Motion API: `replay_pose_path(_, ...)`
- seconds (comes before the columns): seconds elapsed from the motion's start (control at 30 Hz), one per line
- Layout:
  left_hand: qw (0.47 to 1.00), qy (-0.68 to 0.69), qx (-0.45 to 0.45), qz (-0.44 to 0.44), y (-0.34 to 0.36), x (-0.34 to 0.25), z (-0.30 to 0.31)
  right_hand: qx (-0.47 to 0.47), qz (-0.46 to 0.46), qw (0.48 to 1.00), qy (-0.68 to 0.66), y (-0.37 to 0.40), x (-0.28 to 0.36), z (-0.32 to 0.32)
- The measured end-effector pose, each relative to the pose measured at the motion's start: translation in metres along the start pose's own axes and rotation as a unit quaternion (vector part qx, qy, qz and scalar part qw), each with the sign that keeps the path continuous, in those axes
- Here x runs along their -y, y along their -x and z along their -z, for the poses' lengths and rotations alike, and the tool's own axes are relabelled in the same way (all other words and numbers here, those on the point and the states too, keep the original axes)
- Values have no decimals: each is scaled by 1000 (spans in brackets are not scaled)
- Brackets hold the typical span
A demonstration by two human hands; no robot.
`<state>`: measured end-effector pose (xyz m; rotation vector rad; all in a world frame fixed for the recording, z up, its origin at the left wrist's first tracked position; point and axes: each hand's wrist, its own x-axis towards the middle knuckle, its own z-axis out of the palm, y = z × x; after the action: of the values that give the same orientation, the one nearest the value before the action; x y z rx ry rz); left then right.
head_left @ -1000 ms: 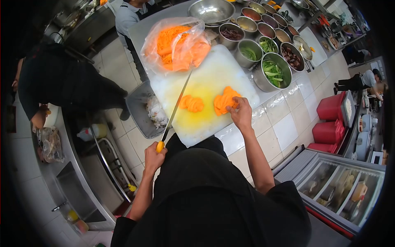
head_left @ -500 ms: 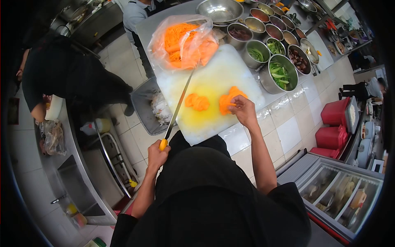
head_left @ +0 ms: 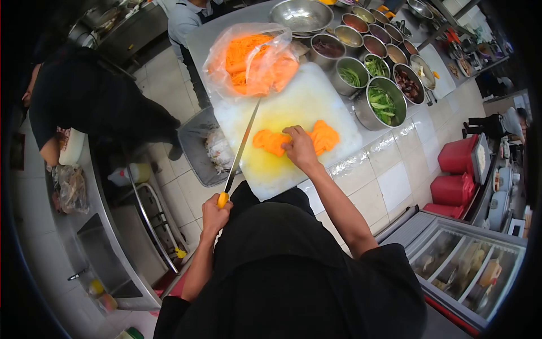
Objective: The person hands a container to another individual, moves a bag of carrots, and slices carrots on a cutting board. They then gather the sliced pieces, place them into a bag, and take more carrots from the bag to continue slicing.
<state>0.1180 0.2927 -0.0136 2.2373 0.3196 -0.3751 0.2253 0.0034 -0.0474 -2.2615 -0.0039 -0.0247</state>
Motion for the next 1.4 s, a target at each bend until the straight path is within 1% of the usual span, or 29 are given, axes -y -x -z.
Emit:
replay_pose_path(0.07, 1000, -1, 2, 0, 0, -2, 1, -67, 8, 998, 2, 5, 7, 4)
replay_pose_path(0.1, 1000, 2, 0, -2, -1, -3, 1, -68, 6, 998, 3, 6, 0, 9)
replay_pose_path(0.17, 1000, 5, -2, -3, -1, -1, 2, -162, 100, 979, 76, 9, -23, 30)
replay_pose_path(0.2, 1000, 3, -3, -7, -3, 1, 3, -161, 101, 979, 76, 12, -27, 43)
replay_pose_path(0.27, 1000, 1, -4, -10, -4, 1, 3, -117, -28, 990, 71, 18, -30, 71)
replay_pose_path(0.3, 1000, -2, -2, -15, -4, 1, 3, -117, -28, 990, 70, 19, -27, 80)
replay_pose_path(0.37, 1000, -7, 3, -21, -5, 0, 2, -35, -98, 992, 72, 20, -23, 95)
replay_pose_path(0.5, 1000, 2, 10, -21, -8, -1, 0, -24, -101, 993, 58, 23, -30, 97)
replay_pose_path(0.57, 1000, 6, 12, -18, -8, -1, -1, -50, -33, 996, 62, 25, -39, 88)
replay_pose_path(0.7, 1000, 1, 16, -7, -6, -6, 0, -65, -34, 996, 59, 26, -34, 86)
replay_pose_path(0.77, 1000, 0, 15, -4, -6, -6, 0, -18, -78, 995, 63, 25, -28, 91)
replay_pose_path(0.83, 1000, -5, 11, -18, -6, 0, -2, -15, -72, 995, 69, 24, -34, 91)
replay_pose_path(0.9, 1000, -2, 12, -12, -7, -1, -2, -11, -65, 995, 74, 21, -34, 92)
replay_pose_path(1.0, 1000, -1, 12, -6, -5, -2, -2, -8, -82, 995, 59, 18, -34, 94)
replay_pose_path(1.07, 1000, -3, 9, -7, -4, -1, -1, 4, -107, 994, -1, 17, -42, 93)
replay_pose_path(1.1, 1000, -2, 10, -5, -4, -1, -1, 5, -106, 994, -1, 16, -45, 95)
replay_pose_path(1.17, 1000, -1, 9, -3, -4, -1, -1, 7, -129, 985, -114, 13, -50, 98)
replay_pose_path(1.2, 1000, -2, 4, -10, -4, -1, -1, 9, -127, 985, -115, 10, -53, 99)
replay_pose_path(1.27, 1000, -5, -4, -14, -3, -1, 0, 85, -140, 963, -216, 3, -51, 101)
replay_pose_path(1.33, 1000, 3, 10, 5, -4, -2, 1, 93, -124, 965, -211, 1, -37, 88)
replay_pose_path(1.4, 1000, 1, 10, 1, -5, -3, 1, 97, -108, 968, -205, -4, -20, 71)
